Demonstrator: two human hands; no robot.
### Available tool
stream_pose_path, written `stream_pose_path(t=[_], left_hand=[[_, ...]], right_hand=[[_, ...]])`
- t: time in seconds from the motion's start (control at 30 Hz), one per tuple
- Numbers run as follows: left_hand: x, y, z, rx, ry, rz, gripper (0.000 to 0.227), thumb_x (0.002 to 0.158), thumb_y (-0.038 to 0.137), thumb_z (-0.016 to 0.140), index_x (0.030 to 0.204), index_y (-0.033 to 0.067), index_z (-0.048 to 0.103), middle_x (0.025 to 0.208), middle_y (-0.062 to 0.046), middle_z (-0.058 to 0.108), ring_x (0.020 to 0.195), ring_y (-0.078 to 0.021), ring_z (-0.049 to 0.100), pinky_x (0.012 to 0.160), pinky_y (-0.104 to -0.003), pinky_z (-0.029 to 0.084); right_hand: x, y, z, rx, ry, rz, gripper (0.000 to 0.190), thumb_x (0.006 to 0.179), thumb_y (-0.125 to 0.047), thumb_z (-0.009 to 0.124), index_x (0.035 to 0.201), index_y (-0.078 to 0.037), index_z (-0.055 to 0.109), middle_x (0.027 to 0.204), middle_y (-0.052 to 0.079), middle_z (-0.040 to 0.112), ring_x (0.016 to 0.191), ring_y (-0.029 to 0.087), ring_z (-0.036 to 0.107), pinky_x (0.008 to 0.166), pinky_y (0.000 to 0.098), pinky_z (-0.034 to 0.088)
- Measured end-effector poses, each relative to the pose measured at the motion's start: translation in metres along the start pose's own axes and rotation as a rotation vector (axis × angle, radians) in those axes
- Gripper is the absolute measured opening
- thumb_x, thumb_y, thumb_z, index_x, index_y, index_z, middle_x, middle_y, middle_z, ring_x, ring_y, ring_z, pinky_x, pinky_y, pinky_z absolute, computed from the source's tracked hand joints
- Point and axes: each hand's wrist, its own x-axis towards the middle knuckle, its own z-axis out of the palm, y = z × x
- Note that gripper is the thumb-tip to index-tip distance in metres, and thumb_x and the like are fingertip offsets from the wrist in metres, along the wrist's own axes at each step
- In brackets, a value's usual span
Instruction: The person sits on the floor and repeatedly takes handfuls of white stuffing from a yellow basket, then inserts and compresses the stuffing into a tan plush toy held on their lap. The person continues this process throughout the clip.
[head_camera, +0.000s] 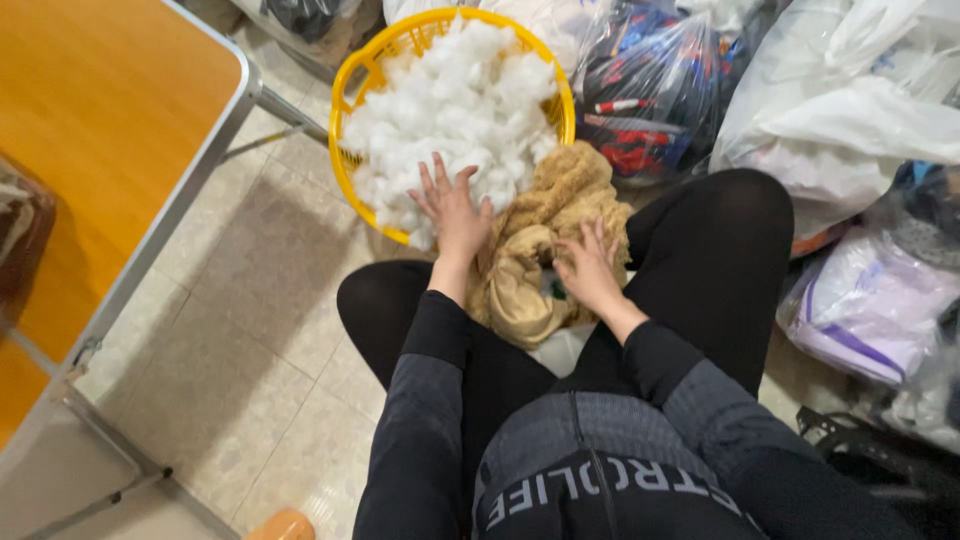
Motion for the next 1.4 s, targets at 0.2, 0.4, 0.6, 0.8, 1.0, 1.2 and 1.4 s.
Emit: stream_pose_path(t=[0.2,0.4,0.6,0.8,1.0,1.2,1.4], left_hand=[[-0.065,0.038,-0.007,-0.039,-0.11,0.027,0.044,0.08,0.024,0.078,0.123,0.0189,0.069,0.167,-0.025,0.014,0.155,-0.0493,0.001,0.12,-0.073,-0.003],[-0.104,0.047,-0.011,-0.002,-0.143,0.029,0.039,0.079,0.021,0.077,0.118,0.0179,0.073,0.167,-0.025,0.018,0.156,-0.0491,0.002,0.12,-0.074,-0.004],[-0.109,0.044,-0.008,0.044,-0.212,0.039,0.026,0.083,0.026,0.078,0.109,0.0268,0.077,0.17,-0.021,0.016,0.158,-0.0471,0.001,0.123,-0.072,-0.004],[-0.109,0.059,-0.005,0.073,-0.298,0.116,0.048,0.071,0.038,0.084,0.117,0.0249,0.075,0.168,-0.023,0.007,0.155,-0.0457,-0.003,0.12,-0.072,-0.005],[-0.117,0.065,0.01,0.398,-0.651,0.275,0.032,0.09,0.044,0.075,0.118,0.0278,0.075,0.178,-0.015,-0.001,0.161,-0.0408,-0.01,0.126,-0.069,-0.005],[-0.112,0.059,0.03,0.578,-0.553,0.162,0.049,0.092,0.031,0.058,0.141,0.0323,0.062,0.171,-0.018,-0.006,0.155,-0.0423,-0.013,0.118,-0.07,-0.006],[-0.114,0.058,0.027,0.481,-0.539,0.063,0.051,0.088,0.026,0.062,0.139,0.0307,0.065,0.171,-0.02,-0.006,0.156,-0.0445,-0.012,0.119,-0.072,-0.007]], right_hand=[[-0.007,0.003,-0.007,-0.158,-0.025,0.01,0.025,0.088,-0.014,0.07,0.111,-0.021,0.075,0.168,0.028,0.021,0.157,0.049,-0.003,0.117,0.0766,-0.003],[-0.011,-0.003,-0.013,-0.259,-0.048,-0.074,0.022,0.083,-0.014,0.071,0.104,-0.018,0.076,0.167,0.029,0.02,0.157,0.049,-0.002,0.115,0.0769,-0.003],[-0.012,-0.005,-0.009,-0.643,-0.217,-0.234,0.023,0.085,-0.016,0.068,0.106,-0.015,0.077,0.171,0.028,0.013,0.159,0.046,-0.006,0.116,0.0767,-0.005],[-0.007,-0.004,0.007,-0.895,-0.187,-0.351,0.031,0.101,-0.037,0.059,0.107,-0.014,0.079,0.173,0.024,0.007,0.159,0.041,-0.009,0.118,0.0748,-0.005],[0.001,-0.01,0.001,-0.991,-0.345,-0.148,0.036,0.089,-0.039,0.061,0.118,-0.025,0.077,0.175,0.023,-0.002,0.159,0.04,-0.012,0.114,0.0741,-0.006],[0.003,-0.005,-0.004,-1.083,-0.122,-0.049,0.03,0.099,-0.033,0.056,0.121,-0.03,0.076,0.174,0.022,-0.003,0.159,0.041,-0.01,0.115,0.0751,-0.006],[0.005,-0.002,-0.003,-1.028,-0.001,-0.026,0.028,0.102,-0.034,0.056,0.12,-0.028,0.077,0.174,0.025,0.001,0.159,0.044,-0.007,0.112,0.0779,-0.004]])
